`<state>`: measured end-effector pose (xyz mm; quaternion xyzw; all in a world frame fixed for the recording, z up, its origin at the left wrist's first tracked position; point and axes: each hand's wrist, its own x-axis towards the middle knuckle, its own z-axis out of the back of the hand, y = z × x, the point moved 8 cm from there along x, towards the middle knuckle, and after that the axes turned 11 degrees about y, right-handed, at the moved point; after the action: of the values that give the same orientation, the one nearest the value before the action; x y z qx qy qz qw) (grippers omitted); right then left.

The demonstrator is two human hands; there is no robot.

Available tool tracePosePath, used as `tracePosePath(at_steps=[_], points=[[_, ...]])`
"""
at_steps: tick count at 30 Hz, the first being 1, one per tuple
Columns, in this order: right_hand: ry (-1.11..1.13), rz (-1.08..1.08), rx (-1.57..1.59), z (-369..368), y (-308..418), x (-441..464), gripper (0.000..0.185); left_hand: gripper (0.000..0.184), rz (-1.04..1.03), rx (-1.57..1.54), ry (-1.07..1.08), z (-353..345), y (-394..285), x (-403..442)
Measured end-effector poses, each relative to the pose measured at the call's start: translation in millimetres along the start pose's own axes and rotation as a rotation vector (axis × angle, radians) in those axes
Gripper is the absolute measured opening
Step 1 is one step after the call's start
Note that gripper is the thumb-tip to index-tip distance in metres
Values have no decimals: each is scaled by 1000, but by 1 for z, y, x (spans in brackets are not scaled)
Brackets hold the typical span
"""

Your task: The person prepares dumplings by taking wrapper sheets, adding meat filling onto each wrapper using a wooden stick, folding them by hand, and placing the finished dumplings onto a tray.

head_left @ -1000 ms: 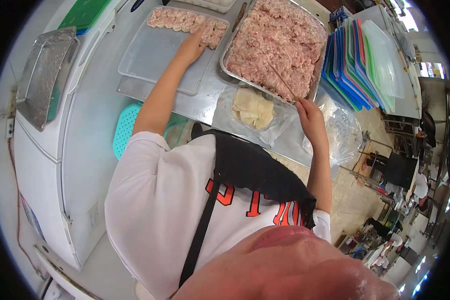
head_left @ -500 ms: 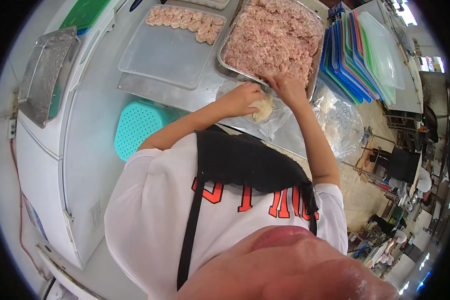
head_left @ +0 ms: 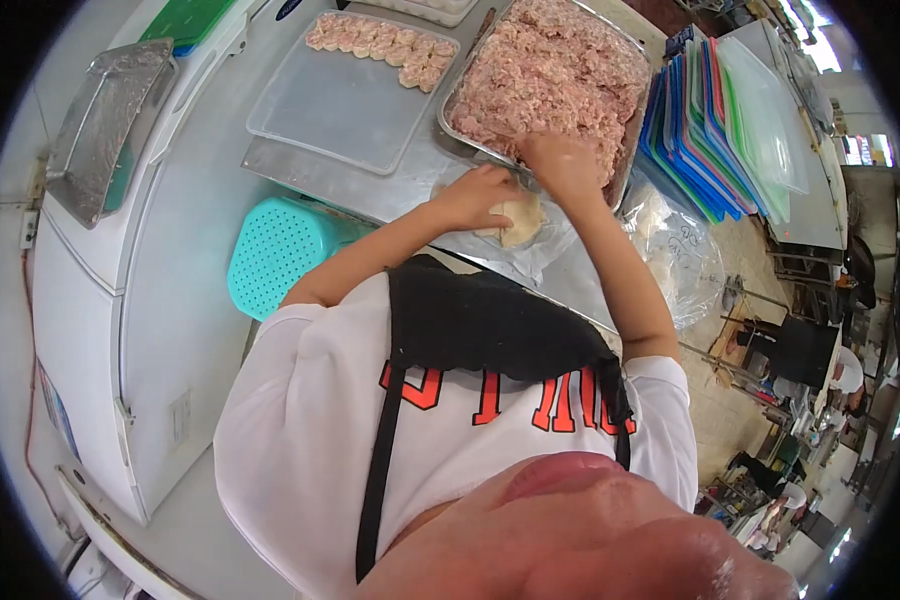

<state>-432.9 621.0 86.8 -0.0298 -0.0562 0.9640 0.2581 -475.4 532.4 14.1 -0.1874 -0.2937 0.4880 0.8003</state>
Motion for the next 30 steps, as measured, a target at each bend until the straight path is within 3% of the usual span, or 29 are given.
tracePosePath(at_steps=[1,4,7,10,13,16,19,25,30], points=[[36,26,-8,-8,6,0,34,22,-27,100,14,-3,-5,1],[40,-35,69,-27,8,0,33,21,82,-35,160,-10,10,2],[117,-125,532,-30,-15,-9,36,23,154,-70,120,-1,19,-11],[-35,-99,262,-1,-15,-7,32,26,192,46,125,9,7,-11],[-150,-43,68,26,-14,10,32,31,18,80,123,3,-16,3],[-4,-16,-41,2,2,24,29,34,42,144,178,-8,-18,2],[32,19,-51,-3,17,13,31,31,7,63,146,-9,-9,2],[7,-119,582,-26,-16,-12,33,21,-10,-103,3,15,3,8],[-17,-104,134,11,-25,-8,30,28,184,173,265,23,13,2]])
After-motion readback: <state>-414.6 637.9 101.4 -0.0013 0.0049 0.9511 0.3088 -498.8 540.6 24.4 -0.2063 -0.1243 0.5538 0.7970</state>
